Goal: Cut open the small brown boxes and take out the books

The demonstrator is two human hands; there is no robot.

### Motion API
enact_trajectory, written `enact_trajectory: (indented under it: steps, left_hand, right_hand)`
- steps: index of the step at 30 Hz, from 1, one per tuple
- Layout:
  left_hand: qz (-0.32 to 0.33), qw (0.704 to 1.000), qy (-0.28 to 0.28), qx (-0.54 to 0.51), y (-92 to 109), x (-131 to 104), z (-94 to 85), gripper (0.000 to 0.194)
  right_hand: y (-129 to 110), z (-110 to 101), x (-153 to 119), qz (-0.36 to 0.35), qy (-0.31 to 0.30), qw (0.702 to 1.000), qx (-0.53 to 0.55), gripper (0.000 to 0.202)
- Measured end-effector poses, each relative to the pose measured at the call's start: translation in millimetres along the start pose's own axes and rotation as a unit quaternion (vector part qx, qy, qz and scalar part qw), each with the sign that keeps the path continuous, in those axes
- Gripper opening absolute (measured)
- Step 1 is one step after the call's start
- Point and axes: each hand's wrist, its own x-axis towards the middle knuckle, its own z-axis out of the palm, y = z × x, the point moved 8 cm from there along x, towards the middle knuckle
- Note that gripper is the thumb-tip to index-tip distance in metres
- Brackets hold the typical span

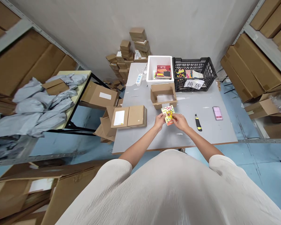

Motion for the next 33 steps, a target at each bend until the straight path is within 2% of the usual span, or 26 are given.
enact_trajectory:
  steps: [3, 6, 10, 13, 17, 21, 27, 33]
  left_hand:
    - [0.008, 1.000, 0.006, 0.003, 1, -1, -5.7, 0.048]
    - [0.009, 1.000, 0.013, -0.002, 0, 0, -9.6, 0.052]
    - [0.008, 1.000, 0.015, -0.003, -1, 3, -12.8, 0.052]
    - [-0.002, 1.000, 0.019, 0.001, 1, 3, -13.3, 0.049]
    - [0.001, 1.000, -0.016, 0.022, 8, -2, -5.8, 0.040]
    - [0.023, 0.993, -0.071, 0.092, 17, -8, 0.1, 0.035]
    - [0.054, 0.982, -0.093, 0.154, 28, 5, 0.1, 0.038]
    - [0.058, 0.982, -0.112, 0.138, 26, 22, 26.1, 0.042]
  right_hand:
    - [14, -8, -1, 0.042, 0.022, 0.998, 0.042, 0.036]
    - [33, -8, -5, 0.122, 0.037, 0.985, 0.119, 0.045]
    - [43, 9, -11, 0.195, -0.021, 0.949, 0.247, 0.035]
    - [42, 13, -12, 0.213, -0.039, 0.928, 0.304, 0.041]
    - [44, 5, -6, 0.228, 0.015, 0.910, 0.347, 0.052]
    - [44, -6, 3, 0.232, 0.068, 0.898, 0.367, 0.057]
    - [39, -21, 4, 0.229, 0.099, 0.895, 0.369, 0.060]
    - [49, -40, 5, 0.238, 0.079, 0.898, 0.362, 0.060]
